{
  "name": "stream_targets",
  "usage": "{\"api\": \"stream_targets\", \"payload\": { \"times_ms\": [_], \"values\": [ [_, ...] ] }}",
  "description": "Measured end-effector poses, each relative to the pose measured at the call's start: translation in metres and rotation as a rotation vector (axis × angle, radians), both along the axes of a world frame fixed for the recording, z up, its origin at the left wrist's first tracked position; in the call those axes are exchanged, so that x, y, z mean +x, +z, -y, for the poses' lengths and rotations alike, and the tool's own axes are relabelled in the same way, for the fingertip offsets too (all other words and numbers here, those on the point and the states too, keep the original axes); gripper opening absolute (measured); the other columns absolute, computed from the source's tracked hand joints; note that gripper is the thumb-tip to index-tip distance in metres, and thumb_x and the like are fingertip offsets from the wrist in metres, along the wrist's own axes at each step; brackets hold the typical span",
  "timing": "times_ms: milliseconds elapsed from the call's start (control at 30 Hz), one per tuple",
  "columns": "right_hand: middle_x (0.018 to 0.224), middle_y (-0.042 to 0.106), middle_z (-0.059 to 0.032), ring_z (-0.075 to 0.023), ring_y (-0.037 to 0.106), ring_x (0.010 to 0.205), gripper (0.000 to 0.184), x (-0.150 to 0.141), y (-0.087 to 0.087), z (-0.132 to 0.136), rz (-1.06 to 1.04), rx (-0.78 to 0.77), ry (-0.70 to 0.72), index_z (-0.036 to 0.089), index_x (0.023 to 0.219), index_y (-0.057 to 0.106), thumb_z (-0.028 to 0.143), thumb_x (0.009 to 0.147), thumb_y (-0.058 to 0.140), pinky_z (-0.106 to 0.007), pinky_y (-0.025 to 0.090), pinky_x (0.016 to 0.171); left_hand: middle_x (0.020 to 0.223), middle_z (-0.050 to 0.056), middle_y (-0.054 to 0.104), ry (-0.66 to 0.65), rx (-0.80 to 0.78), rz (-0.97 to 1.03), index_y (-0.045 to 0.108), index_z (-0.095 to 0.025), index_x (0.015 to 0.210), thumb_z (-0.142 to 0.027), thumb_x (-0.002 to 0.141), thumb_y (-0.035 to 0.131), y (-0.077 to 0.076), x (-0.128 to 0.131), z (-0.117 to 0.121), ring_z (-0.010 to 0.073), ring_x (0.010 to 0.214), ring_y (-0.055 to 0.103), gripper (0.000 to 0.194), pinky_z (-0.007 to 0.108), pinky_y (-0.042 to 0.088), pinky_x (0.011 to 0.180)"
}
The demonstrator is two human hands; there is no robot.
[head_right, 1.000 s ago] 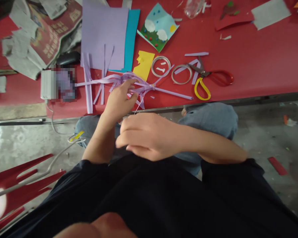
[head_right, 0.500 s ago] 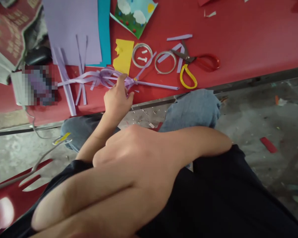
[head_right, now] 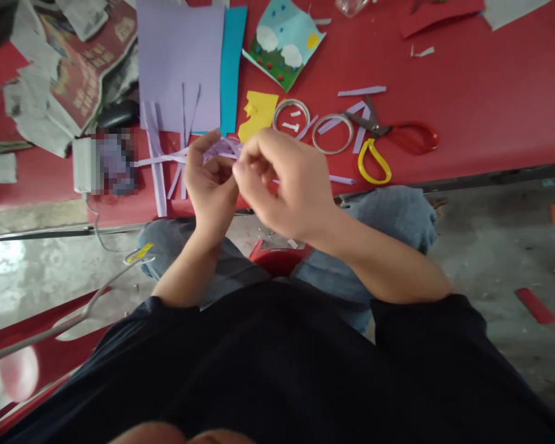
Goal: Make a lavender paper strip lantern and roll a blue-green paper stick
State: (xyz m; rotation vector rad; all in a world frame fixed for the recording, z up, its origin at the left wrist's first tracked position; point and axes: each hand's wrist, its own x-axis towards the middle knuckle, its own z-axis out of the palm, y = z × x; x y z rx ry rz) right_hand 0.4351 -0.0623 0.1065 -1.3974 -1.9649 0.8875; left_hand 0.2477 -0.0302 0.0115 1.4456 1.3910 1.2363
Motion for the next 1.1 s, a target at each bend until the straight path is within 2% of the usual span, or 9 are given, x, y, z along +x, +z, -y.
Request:
{"api": "stream_targets", "payload": {
  "times_ms": [33, 100, 167, 267, 433, 600, 733, 933, 1100],
  "values": [
    [0.094, 0.07, -0.0046, -0.0209, 0.065, 0.085, 0.021, -0.007, -0.015, -0.014, -0.155, -0.006, -0.119, 0.024, 0.101, 0.065, 0.036, 0.114, 0.054, -0.038, 0.055, 0.083, 0.088, -0.002, 0.075, 0.02, 0.001, 0.044, 0.053, -0.032, 0.152, -0.043, 0.095, 0.088, 0.001, 0.001, 0.002, 0.0161, 0.079, 0.072, 0.068, 0.031, 0.06, 0.074],
    [0.078, 0.065, -0.0014, -0.0179, 0.061, 0.075, 0.034, -0.021, -0.044, -0.032, -0.366, -0.157, -0.069, 0.023, 0.088, 0.067, 0.044, 0.113, 0.061, -0.035, 0.052, 0.074, 0.081, -0.003, 0.071, 0.044, 0.002, 0.117, 0.059, -0.031, 0.142, -0.04, 0.09, 0.093, 0.002, 0.002, 0.005, 0.0148, 0.073, 0.069, 0.062, 0.03, 0.057, 0.068],
    [0.079, 0.067, -0.0016, -0.0178, 0.062, 0.076, 0.032, -0.033, -0.066, -0.039, -0.506, -0.251, -0.057, 0.022, 0.085, 0.071, 0.043, 0.109, 0.069, -0.034, 0.05, 0.072, 0.08, -0.004, 0.069, 0.047, -0.009, 0.172, 0.062, -0.031, 0.137, -0.033, 0.089, 0.093, 0.002, 0.002, 0.009, 0.0135, 0.069, 0.066, 0.057, 0.03, 0.054, 0.065],
    [0.083, 0.07, -0.0006, -0.0182, 0.062, 0.079, 0.017, -0.041, -0.082, -0.039, -0.622, -0.253, -0.101, 0.023, 0.087, 0.075, 0.033, 0.097, 0.085, -0.035, 0.05, 0.074, 0.082, -0.004, 0.07, 0.042, -0.058, 0.22, 0.06, -0.032, 0.139, -0.024, 0.09, 0.089, 0.002, 0.001, 0.015, 0.0124, 0.068, 0.065, 0.057, 0.029, 0.053, 0.065],
    [0.083, 0.07, 0.001, -0.017, 0.063, 0.079, 0.016, -0.045, -0.09, -0.041, -0.71, -0.227, -0.18, 0.024, 0.085, 0.073, 0.028, 0.094, 0.085, -0.034, 0.05, 0.077, 0.109, 0.002, 0.077, 0.054, -0.151, 0.333, 0.063, -0.033, 0.138, -0.02, 0.083, 0.09, 0.002, -0.007, 0.021, 0.0146, 0.085, 0.071, 0.063, 0.028, 0.056, 0.073],
    [0.079, 0.069, 0.0009, -0.016, 0.063, 0.075, 0.024, -0.046, -0.096, -0.047, -0.723, -0.223, -0.201, 0.024, 0.084, 0.07, 0.037, 0.102, 0.078, -0.034, 0.052, 0.077, 0.138, 0.007, 0.075, -0.107, -0.498, 0.722, 0.077, -0.024, 0.118, -0.032, 0.091, 0.072, 0.008, -0.019, 0.017, 0.0236, 0.116, 0.075, 0.029, 0.03, 0.06, 0.081],
    [0.073, 0.067, 0.001, -0.0164, 0.062, 0.071, 0.028, -0.045, -0.091, -0.044, -0.584, -0.192, -0.193, 0.025, 0.083, 0.069, 0.04, 0.105, 0.075, -0.034, 0.051, 0.073, 0.137, 0.01, 0.077, -0.158, -0.665, 0.91, 0.079, -0.018, 0.115, -0.043, 0.099, 0.052, 0.018, -0.025, 0.013, 0.031, 0.138, 0.068, 0.04, 0.035, 0.061, 0.091],
    [0.07, 0.065, 0.0015, -0.0151, 0.059, 0.066, 0.025, -0.045, -0.086, -0.04, -0.447, -0.125, -0.195, 0.023, 0.081, 0.068, 0.029, 0.105, 0.074, -0.034, 0.044, 0.067, 0.122, 0.011, 0.081, -0.133, -0.721, 0.94, 0.078, -0.02, 0.103, -0.052, 0.097, 0.052, 0.021, -0.021, 0.009, 0.0312, 0.138, 0.068, 0.042, 0.038, 0.06, 0.096],
    [0.068, 0.065, 0.0017, -0.0145, 0.057, 0.063, 0.027, -0.045, -0.086, -0.041, -0.435, -0.132, -0.197, 0.023, 0.079, 0.069, 0.025, 0.105, 0.074, -0.034, 0.042, 0.064, 0.122, 0.01, 0.082, -0.104, -0.718, 0.92, 0.078, -0.02, 0.109, -0.05, 0.098, 0.051, 0.022, -0.018, 0.009, 0.0302, 0.137, 0.07, 0.042, 0.037, 0.06, 0.096]
  ]
}}
